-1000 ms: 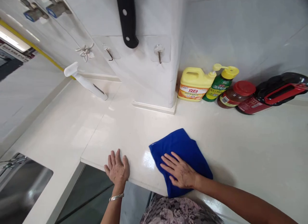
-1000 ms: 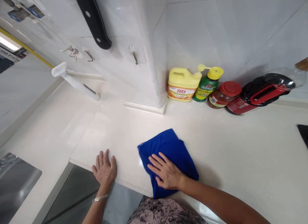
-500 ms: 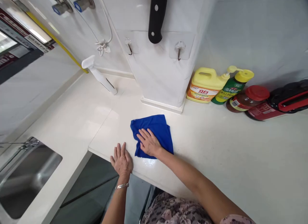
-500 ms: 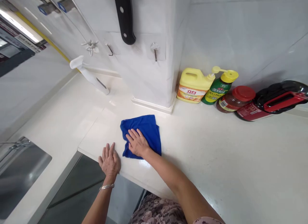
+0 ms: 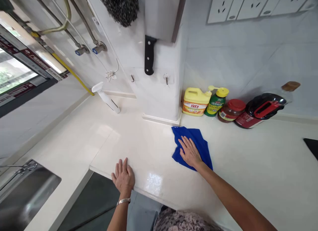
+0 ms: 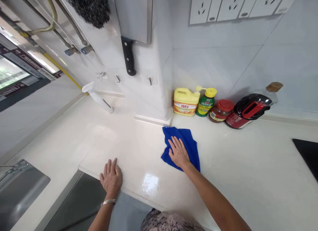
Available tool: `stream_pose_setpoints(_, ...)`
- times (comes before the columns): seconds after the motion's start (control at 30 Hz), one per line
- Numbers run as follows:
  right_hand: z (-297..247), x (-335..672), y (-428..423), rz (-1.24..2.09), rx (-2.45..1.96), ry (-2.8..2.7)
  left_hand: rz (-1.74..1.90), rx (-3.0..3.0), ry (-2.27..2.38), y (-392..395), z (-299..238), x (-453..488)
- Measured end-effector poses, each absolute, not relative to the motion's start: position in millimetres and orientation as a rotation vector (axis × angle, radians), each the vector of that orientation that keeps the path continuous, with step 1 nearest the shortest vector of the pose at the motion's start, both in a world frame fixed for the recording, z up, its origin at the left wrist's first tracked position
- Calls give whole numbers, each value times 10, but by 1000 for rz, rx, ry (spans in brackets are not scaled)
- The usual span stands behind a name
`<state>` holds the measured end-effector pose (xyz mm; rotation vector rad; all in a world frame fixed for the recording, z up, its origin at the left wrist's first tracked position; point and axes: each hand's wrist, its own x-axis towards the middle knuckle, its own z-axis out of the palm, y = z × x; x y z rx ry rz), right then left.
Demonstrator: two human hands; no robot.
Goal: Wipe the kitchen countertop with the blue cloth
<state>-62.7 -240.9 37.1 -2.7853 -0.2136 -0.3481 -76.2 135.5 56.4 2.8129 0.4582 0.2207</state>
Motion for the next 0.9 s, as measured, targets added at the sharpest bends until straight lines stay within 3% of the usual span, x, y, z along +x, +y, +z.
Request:
stream_pose_setpoints(0.17, 345, -1445, -2692, -339, -2868, -350, 265, 2822, 442, 1372, 550, -747)
stream_pose_setpoints(0.4, 616, -1940, -2498, 53, -2676, -838, 245, 2790, 452, 1336, 601, -763)
stream_pose_setpoints(0.63, 789, -1247, -1673, 279, -2234, -1110, 250, 2803, 481, 1351, 592, -755)
stream_pose_setpoints(0.9, 752, -101, -824, 231, -2162, -1114, 366, 2858, 408, 1452, 438, -784)
